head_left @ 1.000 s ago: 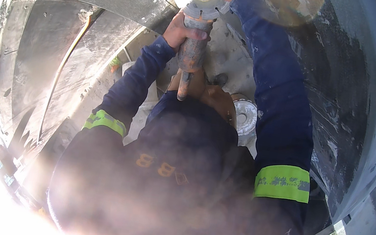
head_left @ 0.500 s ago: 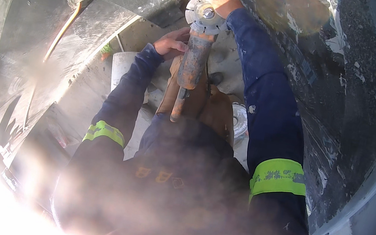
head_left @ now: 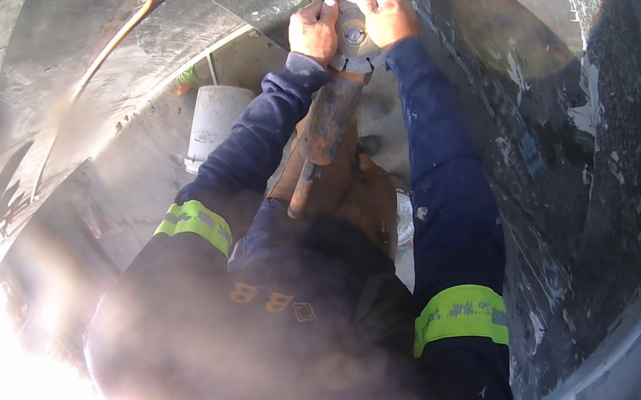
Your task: The person changes a grinding disc on a handheld angle grinder, then grinds the edge of a dark stone block on a workbench. The person holds the block with one hand and operates the grinder with the other, creating dust as the edge is smoothed.
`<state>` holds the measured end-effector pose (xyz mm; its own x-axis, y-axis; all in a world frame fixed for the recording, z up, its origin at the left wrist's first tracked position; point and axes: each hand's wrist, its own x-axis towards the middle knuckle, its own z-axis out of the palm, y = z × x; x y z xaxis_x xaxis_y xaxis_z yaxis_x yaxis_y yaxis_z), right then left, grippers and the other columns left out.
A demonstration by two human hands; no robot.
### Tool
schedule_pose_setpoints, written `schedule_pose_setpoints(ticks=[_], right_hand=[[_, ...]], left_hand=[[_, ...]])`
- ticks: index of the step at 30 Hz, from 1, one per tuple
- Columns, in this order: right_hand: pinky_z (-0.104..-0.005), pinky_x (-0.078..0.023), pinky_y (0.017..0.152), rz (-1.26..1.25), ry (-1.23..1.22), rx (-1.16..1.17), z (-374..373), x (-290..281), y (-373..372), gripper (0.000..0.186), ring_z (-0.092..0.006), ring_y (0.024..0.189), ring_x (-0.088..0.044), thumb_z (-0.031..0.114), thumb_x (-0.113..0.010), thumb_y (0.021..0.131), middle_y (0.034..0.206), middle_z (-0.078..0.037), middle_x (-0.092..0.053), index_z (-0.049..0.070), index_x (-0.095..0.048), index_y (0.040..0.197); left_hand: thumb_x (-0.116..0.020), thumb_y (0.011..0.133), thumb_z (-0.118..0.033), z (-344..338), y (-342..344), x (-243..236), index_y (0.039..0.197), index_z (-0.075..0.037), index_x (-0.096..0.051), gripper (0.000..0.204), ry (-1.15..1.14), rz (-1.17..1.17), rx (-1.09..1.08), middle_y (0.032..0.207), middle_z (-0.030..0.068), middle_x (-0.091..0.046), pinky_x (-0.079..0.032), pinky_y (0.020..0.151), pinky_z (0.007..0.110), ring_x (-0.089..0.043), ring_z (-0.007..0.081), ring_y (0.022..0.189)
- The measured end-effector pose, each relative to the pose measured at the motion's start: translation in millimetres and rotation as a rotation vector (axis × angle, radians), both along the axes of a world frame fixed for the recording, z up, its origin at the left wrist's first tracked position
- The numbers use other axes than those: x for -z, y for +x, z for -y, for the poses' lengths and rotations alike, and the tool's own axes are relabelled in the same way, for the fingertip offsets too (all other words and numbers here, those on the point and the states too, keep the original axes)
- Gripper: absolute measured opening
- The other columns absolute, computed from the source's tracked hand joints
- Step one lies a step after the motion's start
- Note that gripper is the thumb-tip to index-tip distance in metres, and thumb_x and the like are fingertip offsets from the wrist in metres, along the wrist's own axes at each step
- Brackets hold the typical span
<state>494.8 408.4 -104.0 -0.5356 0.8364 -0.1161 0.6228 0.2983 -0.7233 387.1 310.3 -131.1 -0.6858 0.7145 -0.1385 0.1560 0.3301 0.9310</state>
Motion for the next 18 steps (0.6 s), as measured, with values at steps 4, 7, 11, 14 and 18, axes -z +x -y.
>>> schedule_pose_setpoints(ticks=[4, 7, 11, 14, 18], right_hand=[[-0.0425, -0.050, 0.089, -0.124, 0.022, 0.059, 11, -5, -3, 0.051, -0.0401, 0.101, -0.063, 0.046, -0.053, 0.093, 0.107, -0.024, -0.066, -0.001, -0.069, 0.105], [-0.0416, -0.050, 0.091, -0.145, -0.002, 0.057, 10, -8, -5, 0.051, -0.0392, 0.102, -0.063, 0.045, -0.054, 0.093, 0.109, -0.024, -0.066, -0.002, -0.069, 0.105], [-0.0416, -0.050, 0.089, -0.165, 0.071, 0.091, 11, -7, -4, 0.049, -0.0385, 0.101, -0.063, 0.043, -0.055, 0.093, 0.107, -0.023, -0.067, -0.003, -0.069, 0.102], [-0.0419, -0.050, 0.087, -0.090, 0.064, 0.119, 12, -3, -2, 0.048, -0.0397, 0.098, -0.063, 0.043, -0.055, 0.093, 0.104, -0.023, -0.068, -0.003, -0.069, 0.097], [-0.0408, -0.051, 0.082, -0.213, 0.039, 0.176, 3, 1, 4, 0.051, -0.0345, 0.090, -0.066, 0.045, -0.052, 0.095, 0.100, -0.020, -0.069, -0.004, -0.065, 0.101]], left_hand=[[-0.059, 0.093, -0.023, 0, -4, -13, 0.085, 0.007, -0.067, 0.032, 0.136, 0.147, -0.018, 0.065, 0.0076, -0.061, -0.044, 0.064, 0.032, -0.049, 0.0123, 0.066], [-0.060, 0.093, -0.023, 0, -8, -20, 0.083, 0.008, -0.067, 0.033, 0.152, 0.130, -0.017, 0.066, 0.0035, -0.061, -0.043, 0.062, 0.031, -0.048, 0.0111, 0.065], [-0.066, 0.091, -0.018, -3, -9, -24, 0.084, 0.007, -0.069, 0.026, 0.152, 0.255, -0.052, 0.070, 0.0018, -0.062, -0.041, 0.061, 0.026, -0.048, 0.0083, 0.068], [-0.067, 0.091, -0.016, -6, -6, -23, 0.083, 0.007, -0.070, 0.024, 0.186, 0.344, -0.059, 0.071, 0.0015, -0.062, -0.041, 0.061, 0.025, -0.049, 0.0077, 0.068], [-0.065, 0.092, -0.017, -10, -4, -28, 0.091, 0.008, -0.069, 0.025, 0.267, 0.381, -0.025, 0.076, 0.0029, -0.065, -0.045, 0.063, 0.026, -0.052, 0.0093, 0.067]])
